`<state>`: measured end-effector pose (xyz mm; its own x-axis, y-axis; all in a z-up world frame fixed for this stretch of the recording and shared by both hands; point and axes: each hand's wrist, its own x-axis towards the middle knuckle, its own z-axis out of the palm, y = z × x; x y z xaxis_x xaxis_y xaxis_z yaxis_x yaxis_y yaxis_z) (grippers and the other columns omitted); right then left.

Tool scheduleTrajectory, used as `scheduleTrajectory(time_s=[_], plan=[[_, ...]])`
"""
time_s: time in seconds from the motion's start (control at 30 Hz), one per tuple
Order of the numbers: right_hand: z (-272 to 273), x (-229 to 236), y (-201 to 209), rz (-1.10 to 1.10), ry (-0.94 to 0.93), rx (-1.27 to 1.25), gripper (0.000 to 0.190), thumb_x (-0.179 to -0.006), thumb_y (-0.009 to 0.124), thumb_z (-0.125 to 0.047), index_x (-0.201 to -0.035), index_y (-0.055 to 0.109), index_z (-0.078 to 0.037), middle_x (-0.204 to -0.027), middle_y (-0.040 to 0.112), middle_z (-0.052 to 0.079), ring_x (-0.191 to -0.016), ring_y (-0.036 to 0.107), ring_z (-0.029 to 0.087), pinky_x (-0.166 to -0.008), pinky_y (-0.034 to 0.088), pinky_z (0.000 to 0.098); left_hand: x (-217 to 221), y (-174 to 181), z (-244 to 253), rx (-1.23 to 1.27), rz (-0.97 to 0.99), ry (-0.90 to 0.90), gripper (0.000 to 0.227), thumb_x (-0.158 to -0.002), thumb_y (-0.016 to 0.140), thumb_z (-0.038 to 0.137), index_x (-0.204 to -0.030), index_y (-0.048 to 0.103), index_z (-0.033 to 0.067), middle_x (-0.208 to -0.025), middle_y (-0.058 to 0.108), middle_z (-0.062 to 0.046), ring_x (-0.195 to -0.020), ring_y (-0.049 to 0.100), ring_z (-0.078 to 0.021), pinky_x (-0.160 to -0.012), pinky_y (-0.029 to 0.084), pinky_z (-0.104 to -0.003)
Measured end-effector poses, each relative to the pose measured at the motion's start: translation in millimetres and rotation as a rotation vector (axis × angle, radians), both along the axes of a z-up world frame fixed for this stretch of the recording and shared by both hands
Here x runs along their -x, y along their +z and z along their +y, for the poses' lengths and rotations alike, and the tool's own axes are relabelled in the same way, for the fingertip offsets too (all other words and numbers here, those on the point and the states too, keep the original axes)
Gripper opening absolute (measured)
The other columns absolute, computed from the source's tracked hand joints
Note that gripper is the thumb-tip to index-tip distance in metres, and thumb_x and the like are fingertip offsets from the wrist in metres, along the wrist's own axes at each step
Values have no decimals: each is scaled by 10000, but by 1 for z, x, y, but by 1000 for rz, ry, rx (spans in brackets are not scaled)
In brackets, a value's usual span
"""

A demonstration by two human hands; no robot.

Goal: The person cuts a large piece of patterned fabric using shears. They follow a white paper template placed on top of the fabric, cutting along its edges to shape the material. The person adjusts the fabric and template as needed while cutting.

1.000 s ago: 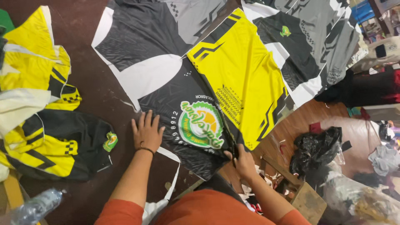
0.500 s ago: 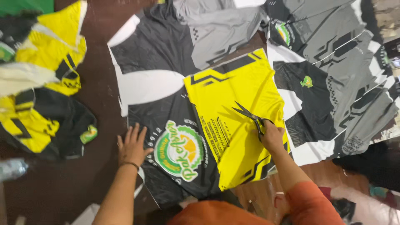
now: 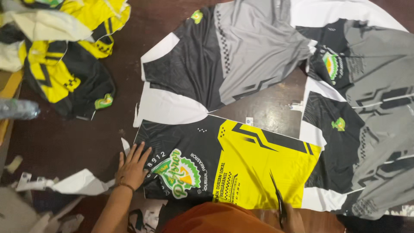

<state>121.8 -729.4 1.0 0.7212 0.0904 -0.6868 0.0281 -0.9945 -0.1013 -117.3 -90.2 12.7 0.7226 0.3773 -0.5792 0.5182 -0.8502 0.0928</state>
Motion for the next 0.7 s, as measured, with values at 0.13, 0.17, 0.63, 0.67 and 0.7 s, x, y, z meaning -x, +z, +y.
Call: scheduleTrajectory(time_s=[0.13,0.17,0.63,0.67,0.7], plan=[[108,-112,39,149,103,-22,502,-766,765,-609,-951,579,-181,-806,729,52,-705,690,220,-658,506,378,-28,10,-33,-165,-266,125,654,-793,698,291,-1428,546,261,-1706,270,3,-1615,123,-280,-1256,93,-685],[132,-137,48,160,222,-65,571,-736,773,-667,-975,608,-176,-814,731,116,-825,707,336,-742,520,438,-44,12,-46,-182,-372,147,586,-795,702,260,-1369,586,226,-1648,358,-47,-1566,235,-314,-1222,166,-682],[423,-310,99,261,951,86,751,-612,780,-819,-1050,652,-222,-1011,741,102,-1116,687,359,-975,521,471,-190,-39,-132,-207,-895,-165,602,-1060,268,507,-1583,352,223,-1700,246,-81,-1568,202,-322,-1238,140,-647],[432,-313,89,248,1026,109,791,-617,795,-798,-1180,636,-266,-1108,736,70,-1157,677,332,-1013,516,474,-190,-39,-134,-190,-933,-135,593,-1072,246,509,-1577,374,227,-1676,296,-70,-1555,240,-312,-1235,158,-645],[441,-317,78,236,1101,131,854,-621,809,-777,-1310,621,-309,-1205,731,38,-1198,666,304,-1051,511,477,-190,-39,-135,-173,-971,-104,587,-1084,225,511,-1570,397,230,-1653,346,-58,-1542,277,-301,-1232,177,-642]])
